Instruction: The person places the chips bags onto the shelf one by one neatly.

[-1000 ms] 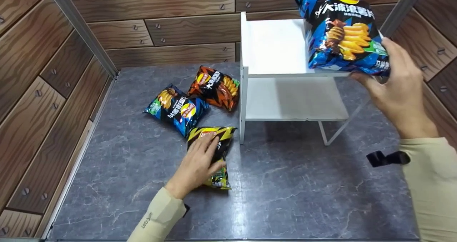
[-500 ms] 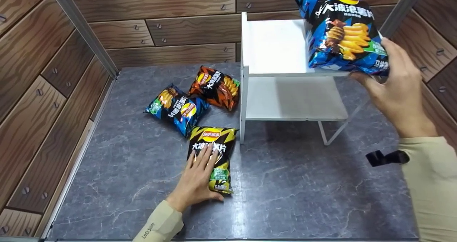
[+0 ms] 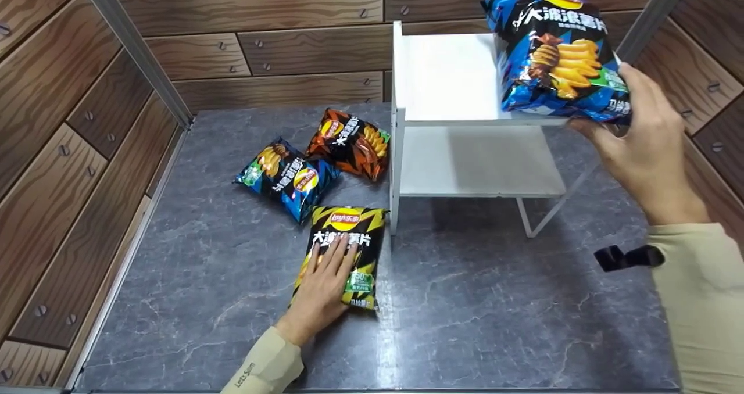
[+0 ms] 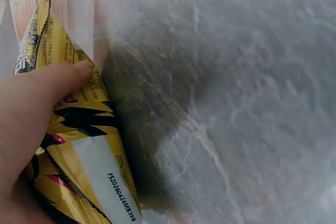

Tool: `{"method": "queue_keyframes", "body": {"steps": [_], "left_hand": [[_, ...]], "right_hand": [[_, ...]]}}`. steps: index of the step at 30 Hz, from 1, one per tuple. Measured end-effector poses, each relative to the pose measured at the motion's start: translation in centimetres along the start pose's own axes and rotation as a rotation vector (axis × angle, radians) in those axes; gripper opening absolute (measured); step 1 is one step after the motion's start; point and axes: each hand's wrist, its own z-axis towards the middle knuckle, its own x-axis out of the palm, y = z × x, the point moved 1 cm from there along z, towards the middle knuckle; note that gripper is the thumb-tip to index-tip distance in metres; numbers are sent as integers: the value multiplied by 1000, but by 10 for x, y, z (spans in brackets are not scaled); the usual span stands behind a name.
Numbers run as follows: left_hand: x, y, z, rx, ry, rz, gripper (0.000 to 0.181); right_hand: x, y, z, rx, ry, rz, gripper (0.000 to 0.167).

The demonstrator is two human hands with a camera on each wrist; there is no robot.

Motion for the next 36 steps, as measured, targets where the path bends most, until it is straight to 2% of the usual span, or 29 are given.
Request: {"method": "queue_keyframes", "body": {"steps": [6,9,18,23,30,32,36], "left_hand": [[-11,4,1,20,-49,-84,97],[-21,7,3,23,-46,-125,94],[-61,12,11,-70,-4,-342,89],[-87,14,16,-65,-93,-381,88],[-131,21,32,-20,-303,-387,91],[-143,23,39,-16,-334,-364,91],[-163,28,55,-16,-344,-294,92]], "right_hand": [[-1,10,1,-5,-10,22,80],[-1,9,1,-6,-13,20,81],[1,0,2,7,-2,17,82],[1,-1,2,13,-6,21,82],[1,3,2,19,-2,20,81],[0,5,2,21,-1,19,81],[-1,4,0,28,2,15,82]]}}
